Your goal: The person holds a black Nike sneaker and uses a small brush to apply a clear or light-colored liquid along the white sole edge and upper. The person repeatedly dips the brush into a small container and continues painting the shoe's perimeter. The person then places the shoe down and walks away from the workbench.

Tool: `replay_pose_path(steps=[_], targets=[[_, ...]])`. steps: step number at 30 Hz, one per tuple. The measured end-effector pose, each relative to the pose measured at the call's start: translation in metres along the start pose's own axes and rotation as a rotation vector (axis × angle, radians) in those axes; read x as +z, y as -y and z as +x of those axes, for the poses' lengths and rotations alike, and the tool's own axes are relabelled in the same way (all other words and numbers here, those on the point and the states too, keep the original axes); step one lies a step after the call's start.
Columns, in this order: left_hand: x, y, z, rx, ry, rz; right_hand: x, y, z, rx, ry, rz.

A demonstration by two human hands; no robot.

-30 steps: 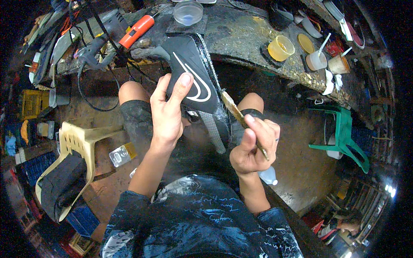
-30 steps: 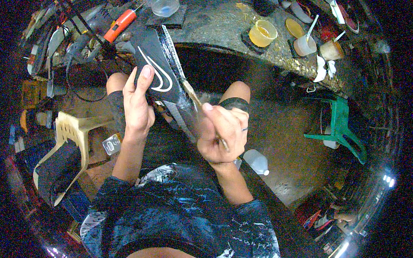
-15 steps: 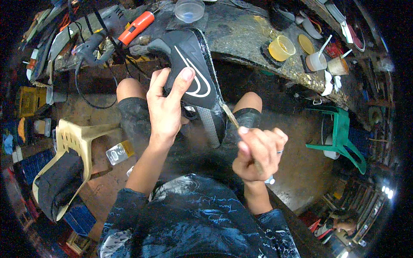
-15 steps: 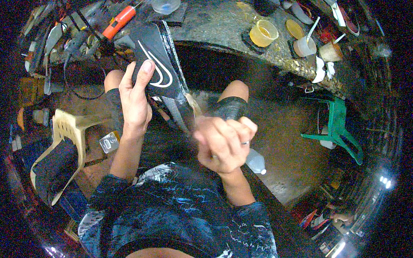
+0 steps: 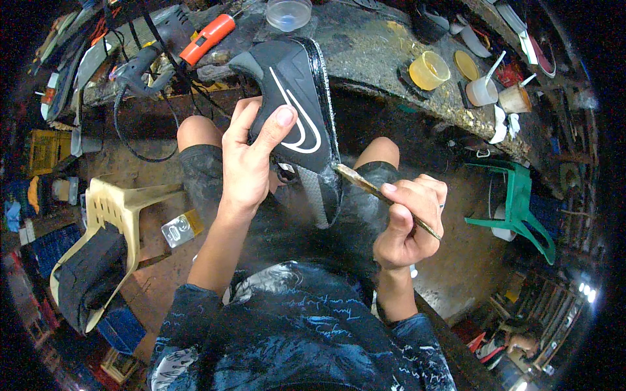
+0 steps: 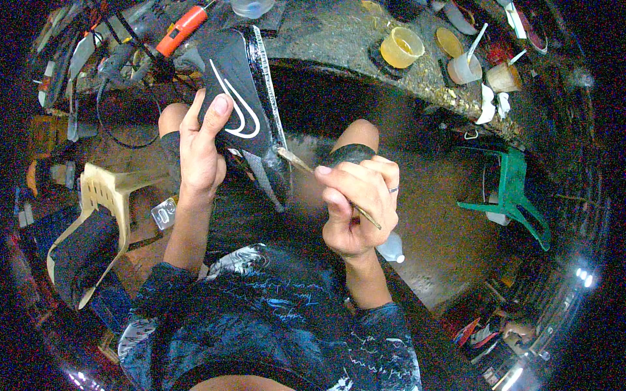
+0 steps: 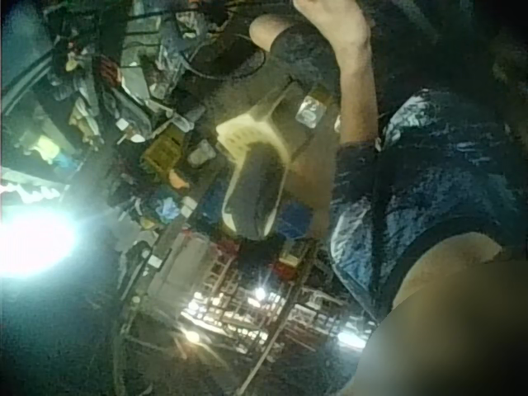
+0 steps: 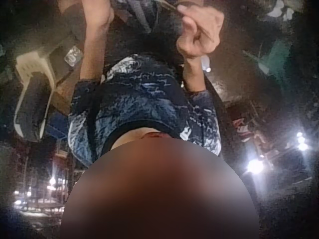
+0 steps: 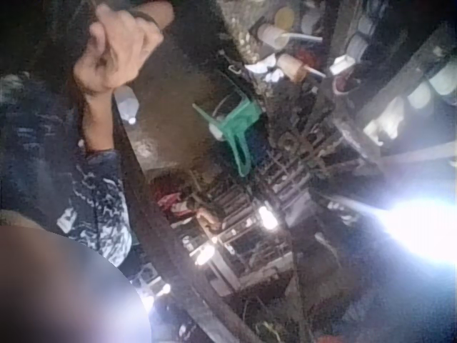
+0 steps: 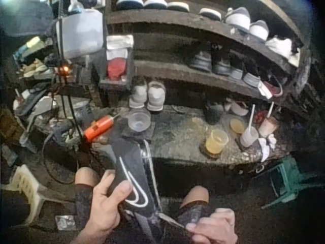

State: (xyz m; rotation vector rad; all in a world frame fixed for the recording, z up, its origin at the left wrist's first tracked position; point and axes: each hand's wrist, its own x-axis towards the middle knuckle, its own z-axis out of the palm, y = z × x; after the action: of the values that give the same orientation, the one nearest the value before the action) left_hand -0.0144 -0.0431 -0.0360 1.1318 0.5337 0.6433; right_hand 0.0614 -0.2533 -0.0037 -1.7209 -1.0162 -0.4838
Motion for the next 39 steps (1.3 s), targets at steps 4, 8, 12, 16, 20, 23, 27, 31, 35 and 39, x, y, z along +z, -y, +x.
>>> replay_pose_path(steps=[4,8,12,16,20,23,27,31,35,39], targets=[[-0.002,-0.001,-0.001,-0.025,0.04,0.002,0.001,-0.001,0.001,-0.001,-0.004,-0.001],[-0.001,-0.001,-0.004,-0.026,0.059,0.011,0.001,-0.001,0.002,-0.003,-0.012,-0.003],[-0.002,-0.003,-0.005,-0.037,0.084,0.015,0.0,0.0,0.004,0.005,0.0,0.002],[-0.003,-0.003,-0.006,-0.029,0.09,0.054,-0.001,0.0,0.005,0.005,0.007,0.004],[-0.004,-0.004,-0.007,-0.029,0.109,0.047,-0.001,-0.001,0.006,-0.009,0.002,-0.002],[-0.004,-0.005,-0.007,-0.025,0.122,0.075,-0.001,-0.002,0.007,-0.013,0.0,0.0],[-0.003,-0.005,-0.009,-0.046,0.13,0.041,0.0,-0.003,0.008,-0.023,-0.005,-0.015],[-0.004,-0.004,-0.009,-0.032,0.138,0.091,0.0,-0.003,0.009,-0.024,0.0,-0.014],[-0.004,-0.005,-0.011,-0.02,0.148,0.13,0.0,-0.004,0.01,-0.036,0.003,-0.014],[-0.003,-0.005,-0.013,0.004,0.156,0.158,0.001,-0.004,0.011,-0.041,-0.01,-0.022]])
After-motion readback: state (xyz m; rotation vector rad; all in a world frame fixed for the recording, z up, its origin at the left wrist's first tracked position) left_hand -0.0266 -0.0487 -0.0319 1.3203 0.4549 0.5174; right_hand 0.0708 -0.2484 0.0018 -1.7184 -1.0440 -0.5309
